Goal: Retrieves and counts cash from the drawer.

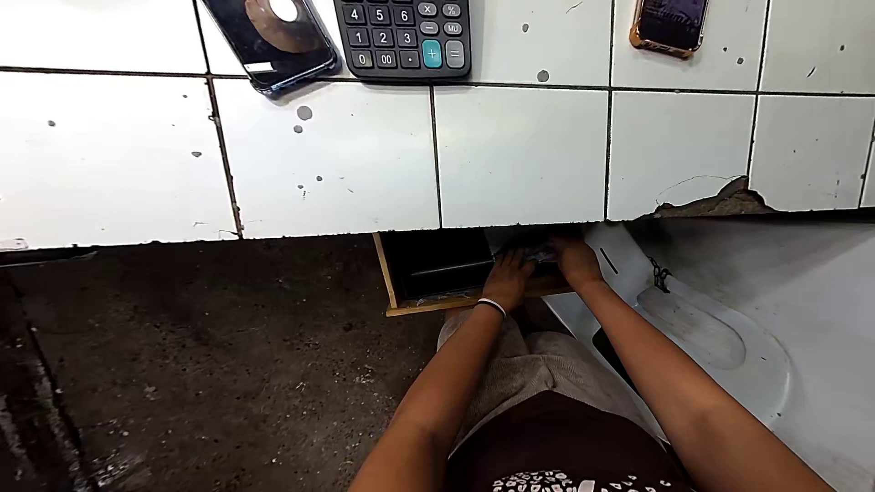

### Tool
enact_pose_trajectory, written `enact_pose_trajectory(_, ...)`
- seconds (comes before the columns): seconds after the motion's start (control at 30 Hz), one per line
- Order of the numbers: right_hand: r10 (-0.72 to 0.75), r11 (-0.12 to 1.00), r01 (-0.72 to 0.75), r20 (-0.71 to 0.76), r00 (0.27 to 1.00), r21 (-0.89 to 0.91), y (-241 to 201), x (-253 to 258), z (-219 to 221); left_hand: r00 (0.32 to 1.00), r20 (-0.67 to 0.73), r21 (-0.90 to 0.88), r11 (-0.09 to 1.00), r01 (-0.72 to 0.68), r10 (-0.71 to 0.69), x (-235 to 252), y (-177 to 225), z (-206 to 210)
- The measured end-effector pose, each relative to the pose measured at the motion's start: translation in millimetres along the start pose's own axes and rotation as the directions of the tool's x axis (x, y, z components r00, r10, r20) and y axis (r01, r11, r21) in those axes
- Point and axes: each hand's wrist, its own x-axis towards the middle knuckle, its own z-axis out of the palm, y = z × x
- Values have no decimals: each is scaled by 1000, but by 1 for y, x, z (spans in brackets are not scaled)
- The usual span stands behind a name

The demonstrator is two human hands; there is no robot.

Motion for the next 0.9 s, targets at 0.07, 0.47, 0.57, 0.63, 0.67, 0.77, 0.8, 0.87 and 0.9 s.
enact_pose_trajectory(0.07,19,992,4,-178,984,126,14,-7,0,1000,-17,-3,1000,-8,8,3,-2,-6)
enact_pose_trajectory(0.47,71,356,-388,389,918,850,-67,-37,-20,970,-40,-780,-600,-179,-238,-60,-10,-6)
enact_pose_trajectory(0.57,47,444,-397,421,906,803,-71,-25,-15,967,-187,-512,-823,-247,-173,-68,-28,11)
enact_pose_trajectory(0.63,3,527,-362,424,905,769,-76,-24,-14,960,-145,-501,-819,-281,-241,-74,-27,9)
enact_pose_trajectory(0.67,-31,582,-324,418,908,746,-80,-24,-15,953,-96,-514,-806,-294,-286,-75,-26,6)
enact_pose_trajectory(0.77,-103,677,-239,410,906,697,-90,-25,-20,922,-62,-382,-844,-376,-383,-76,-25,6)
enact_pose_trajectory(0.8,-121,685,-229,418,900,692,-93,-24,-21,919,-90,-307,-867,-393,-385,-76,-26,8)
enact_pose_trajectory(0.87,-136,696,-227,434,890,682,-100,-21,-21,918,-134,-271,-878,-395,-372,-79,-29,8)
enact_pose_trajectory(0.9,-130,726,-208,428,894,655,-102,-21,-19,922,-115,-335,-860,-385,-369,-82,-30,4)
